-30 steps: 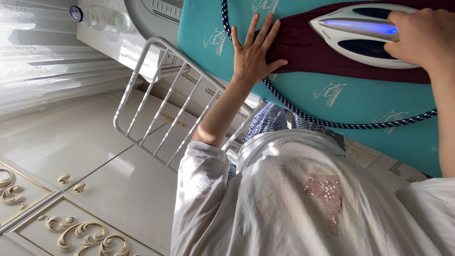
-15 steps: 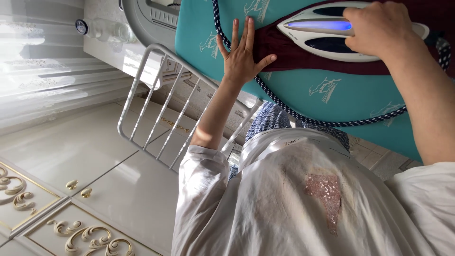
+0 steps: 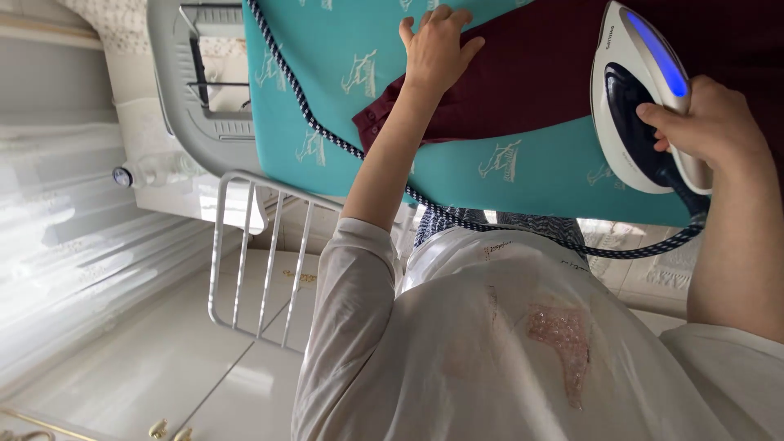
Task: Ironing a maroon long-sleeved shirt and a black polo shirt on an ironing board.
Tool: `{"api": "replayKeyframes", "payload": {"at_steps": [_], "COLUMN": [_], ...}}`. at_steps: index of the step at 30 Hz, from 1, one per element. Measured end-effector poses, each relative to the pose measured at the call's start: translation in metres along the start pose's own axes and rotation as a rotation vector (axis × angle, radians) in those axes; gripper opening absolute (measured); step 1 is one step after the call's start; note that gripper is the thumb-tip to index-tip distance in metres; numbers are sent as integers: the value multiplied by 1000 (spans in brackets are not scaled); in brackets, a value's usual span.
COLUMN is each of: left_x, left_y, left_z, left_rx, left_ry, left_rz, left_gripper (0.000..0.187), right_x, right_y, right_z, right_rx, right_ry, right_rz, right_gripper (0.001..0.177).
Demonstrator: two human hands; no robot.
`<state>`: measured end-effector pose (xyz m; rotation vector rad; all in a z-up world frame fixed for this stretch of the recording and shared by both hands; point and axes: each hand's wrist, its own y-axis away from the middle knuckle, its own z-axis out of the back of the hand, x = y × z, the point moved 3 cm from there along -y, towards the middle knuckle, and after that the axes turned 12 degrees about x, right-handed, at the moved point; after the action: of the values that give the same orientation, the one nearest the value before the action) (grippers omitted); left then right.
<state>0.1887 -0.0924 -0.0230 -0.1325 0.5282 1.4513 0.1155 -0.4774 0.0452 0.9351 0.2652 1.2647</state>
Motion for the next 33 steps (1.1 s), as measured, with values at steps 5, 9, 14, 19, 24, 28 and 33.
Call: {"api": "replayKeyframes", "payload": {"at_steps": [5,9,14,19,24,28,33], "left_x": [-8,9,-24,-70,-72,-61,-61], "left_y": [-24,-35,-52,-73,-86,-88,-98], "left_z": [-6,-1,2,-15,-36,-23,-34], "left_rx": [-47,-17,32,4,-7,75,218], "left_ry": [6,208,244,216,277,431,531], "left_rz": [-69,-68,-143,-204,-228,-178,-149], "left_gripper": [17,14,23,30,15,14,14], "right_x": [-21,-18,51,80,76,52,33], "right_y": [13,10,1,-5,-25,-59,-69], "right_z": [-16,-38,-68,-70,-54,-42,-17], "right_rx": [103,143,46,-135,-354,-401,-357], "right_ry": [-603,-1186,-1502,-1725,-1768,-1742,-1599], "right_rz": [131,229,188,190,81,100,157], "right_gripper": [35,42,35,35,40,40,39]}}
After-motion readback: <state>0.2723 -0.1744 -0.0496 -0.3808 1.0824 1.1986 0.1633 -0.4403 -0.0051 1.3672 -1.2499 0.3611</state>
